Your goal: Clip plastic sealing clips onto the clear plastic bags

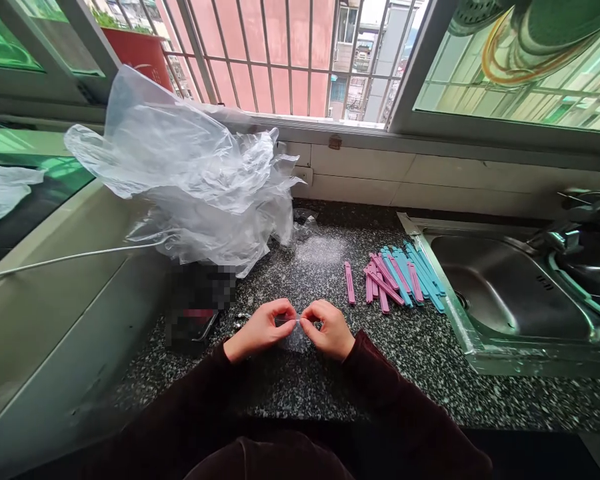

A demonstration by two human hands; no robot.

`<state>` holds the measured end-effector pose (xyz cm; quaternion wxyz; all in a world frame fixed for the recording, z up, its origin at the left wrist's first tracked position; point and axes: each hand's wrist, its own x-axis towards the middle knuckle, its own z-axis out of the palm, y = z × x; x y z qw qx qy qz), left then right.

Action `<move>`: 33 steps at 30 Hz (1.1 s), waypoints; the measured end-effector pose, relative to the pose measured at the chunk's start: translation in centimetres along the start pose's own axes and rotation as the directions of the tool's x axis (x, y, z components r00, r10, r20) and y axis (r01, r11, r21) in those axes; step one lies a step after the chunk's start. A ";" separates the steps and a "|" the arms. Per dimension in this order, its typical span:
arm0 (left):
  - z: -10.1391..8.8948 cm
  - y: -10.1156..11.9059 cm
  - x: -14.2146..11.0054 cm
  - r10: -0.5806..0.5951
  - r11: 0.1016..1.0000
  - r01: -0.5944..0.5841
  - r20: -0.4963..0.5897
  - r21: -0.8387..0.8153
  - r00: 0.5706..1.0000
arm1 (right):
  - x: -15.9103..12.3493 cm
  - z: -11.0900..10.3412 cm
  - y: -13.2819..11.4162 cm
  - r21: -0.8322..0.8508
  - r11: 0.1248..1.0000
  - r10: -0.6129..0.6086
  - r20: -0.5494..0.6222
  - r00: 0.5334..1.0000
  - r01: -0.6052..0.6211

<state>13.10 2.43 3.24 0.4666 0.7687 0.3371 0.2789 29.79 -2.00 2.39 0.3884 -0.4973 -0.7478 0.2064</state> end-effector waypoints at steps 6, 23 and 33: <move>0.0 -0.2 0.1 0.038 0.999 -0.039 -0.033 -0.009 0.999 | 0.0 0.4 0.1 0.003 1.000 0.014 -0.016 1.000 -0.014; -0.9 -0.6 0.4 -0.167 0.936 0.061 -0.286 -0.346 0.944 | 0.0 0.4 0.4 0.065 0.990 0.128 0.004 0.992 -0.128; -0.7 -1.2 0.6 -0.221 0.921 0.090 -0.318 -0.379 0.922 | 0.4 -0.7 0.7 -0.115 0.987 0.102 -0.096 0.990 -0.113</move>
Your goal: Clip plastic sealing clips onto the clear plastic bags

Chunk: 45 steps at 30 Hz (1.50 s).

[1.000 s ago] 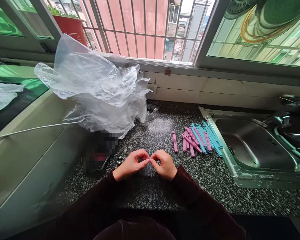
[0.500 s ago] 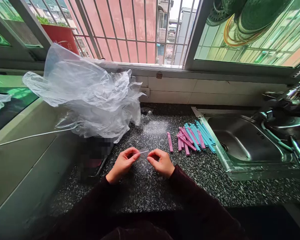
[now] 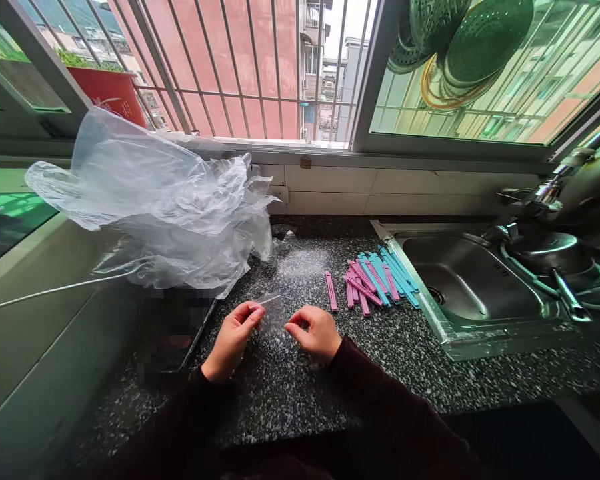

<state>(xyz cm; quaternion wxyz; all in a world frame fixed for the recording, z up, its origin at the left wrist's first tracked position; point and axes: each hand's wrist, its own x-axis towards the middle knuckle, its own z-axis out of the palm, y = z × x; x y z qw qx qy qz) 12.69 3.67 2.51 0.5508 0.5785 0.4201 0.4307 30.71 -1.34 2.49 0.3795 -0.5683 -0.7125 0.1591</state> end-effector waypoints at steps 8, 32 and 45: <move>-0.4 0.5 0.1 0.017 0.998 -0.021 -0.067 -0.055 0.998 | 0.3 -4.4 3.3 -0.729 0.602 0.211 -0.248 0.945 -0.326; -0.5 0.2 0.4 -0.068 0.997 0.066 -0.039 -0.043 0.997 | -0.2 -1.3 0.7 0.408 0.866 0.254 0.137 0.958 -0.288; -0.1 0.5 0.1 -0.115 0.990 0.122 0.112 -0.065 0.987 | -0.4 -0.8 1.7 0.158 0.945 0.275 0.087 0.958 -0.286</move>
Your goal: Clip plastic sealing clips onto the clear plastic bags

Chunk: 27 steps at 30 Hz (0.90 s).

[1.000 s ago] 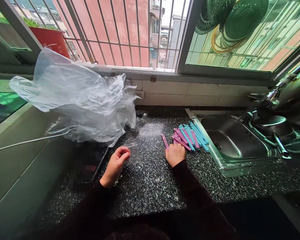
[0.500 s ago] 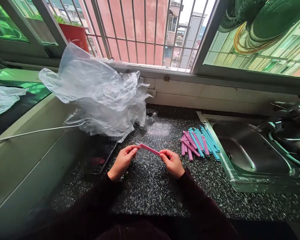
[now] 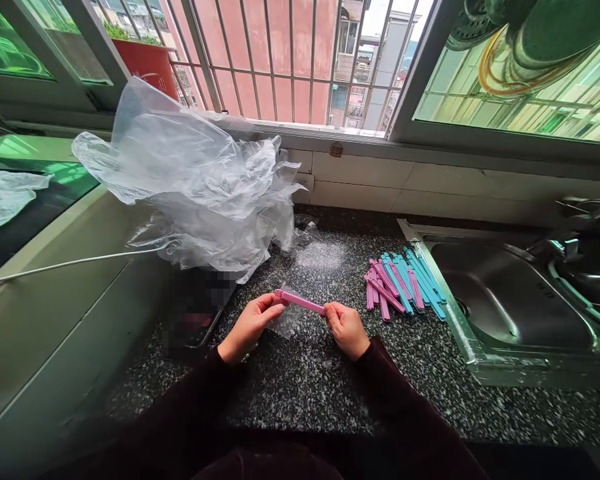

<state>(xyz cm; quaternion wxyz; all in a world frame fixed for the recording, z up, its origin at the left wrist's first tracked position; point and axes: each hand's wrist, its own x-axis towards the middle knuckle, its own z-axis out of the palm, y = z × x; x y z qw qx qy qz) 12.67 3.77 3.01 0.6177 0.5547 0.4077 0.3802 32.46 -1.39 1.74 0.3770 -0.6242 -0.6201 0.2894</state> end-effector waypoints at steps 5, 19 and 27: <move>0.2 0.0 -0.1 -0.049 0.999 0.049 -0.027 -0.002 0.998 | -0.3 0.4 -0.3 0.047 0.999 -0.029 0.090 0.995 0.025; -0.1 0.1 0.0 0.003 0.997 0.002 -0.056 0.083 0.998 | -0.7 -0.1 -1.0 -0.179 0.891 -0.428 -0.027 0.903 0.417; 0.2 -0.5 0.0 0.014 0.999 -0.017 0.103 0.035 0.995 | -0.9 0.6 -0.8 -0.362 0.798 -0.518 -0.007 0.855 0.481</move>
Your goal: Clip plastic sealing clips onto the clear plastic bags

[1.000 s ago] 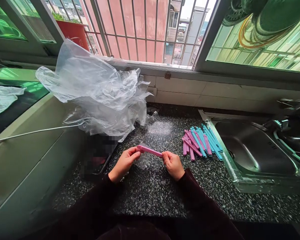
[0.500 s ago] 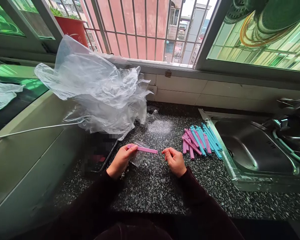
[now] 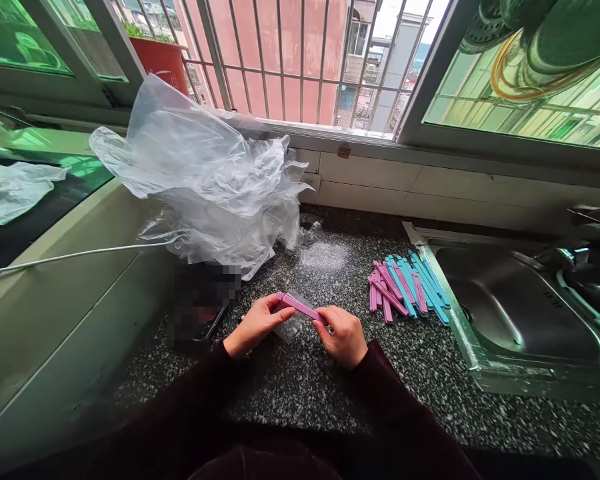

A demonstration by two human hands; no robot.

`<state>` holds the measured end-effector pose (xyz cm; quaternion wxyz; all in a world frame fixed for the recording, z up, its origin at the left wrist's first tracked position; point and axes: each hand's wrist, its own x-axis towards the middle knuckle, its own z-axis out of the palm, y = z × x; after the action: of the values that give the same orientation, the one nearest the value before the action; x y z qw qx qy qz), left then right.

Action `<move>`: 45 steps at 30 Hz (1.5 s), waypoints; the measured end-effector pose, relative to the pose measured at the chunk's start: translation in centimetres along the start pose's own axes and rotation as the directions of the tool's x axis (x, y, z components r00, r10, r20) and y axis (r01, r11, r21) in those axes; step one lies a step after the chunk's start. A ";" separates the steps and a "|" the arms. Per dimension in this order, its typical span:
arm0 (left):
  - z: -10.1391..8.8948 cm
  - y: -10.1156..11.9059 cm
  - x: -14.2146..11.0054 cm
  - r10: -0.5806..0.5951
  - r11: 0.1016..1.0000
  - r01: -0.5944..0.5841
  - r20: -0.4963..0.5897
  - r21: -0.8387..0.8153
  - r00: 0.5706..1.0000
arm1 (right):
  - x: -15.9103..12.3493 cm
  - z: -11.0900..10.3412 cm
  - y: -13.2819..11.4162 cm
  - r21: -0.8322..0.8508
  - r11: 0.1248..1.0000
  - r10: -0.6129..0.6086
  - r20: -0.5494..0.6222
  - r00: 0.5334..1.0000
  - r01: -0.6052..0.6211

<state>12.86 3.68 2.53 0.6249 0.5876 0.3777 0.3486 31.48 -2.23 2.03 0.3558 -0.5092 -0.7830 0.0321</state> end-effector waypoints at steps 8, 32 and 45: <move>0.0 -0.6 0.2 -0.047 0.998 0.043 -0.077 -0.048 0.996 | -0.3 0.4 -0.2 -0.044 0.999 0.029 0.028 0.999 -0.027; 0.2 -1.0 0.6 -0.152 0.946 0.103 -0.139 -0.308 0.979 | -0.1 0.8 0.1 0.196 0.979 0.088 -0.123 0.988 -0.063; -0.1 -0.8 0.5 -0.086 0.971 0.022 -0.263 -0.239 0.961 | -0.3 0.7 0.7 0.358 0.922 0.243 -0.230 0.942 -0.151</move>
<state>12.96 4.12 1.69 0.6413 0.4461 0.4321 0.4506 31.66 -1.92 1.09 0.5354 -0.5175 -0.6545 0.1311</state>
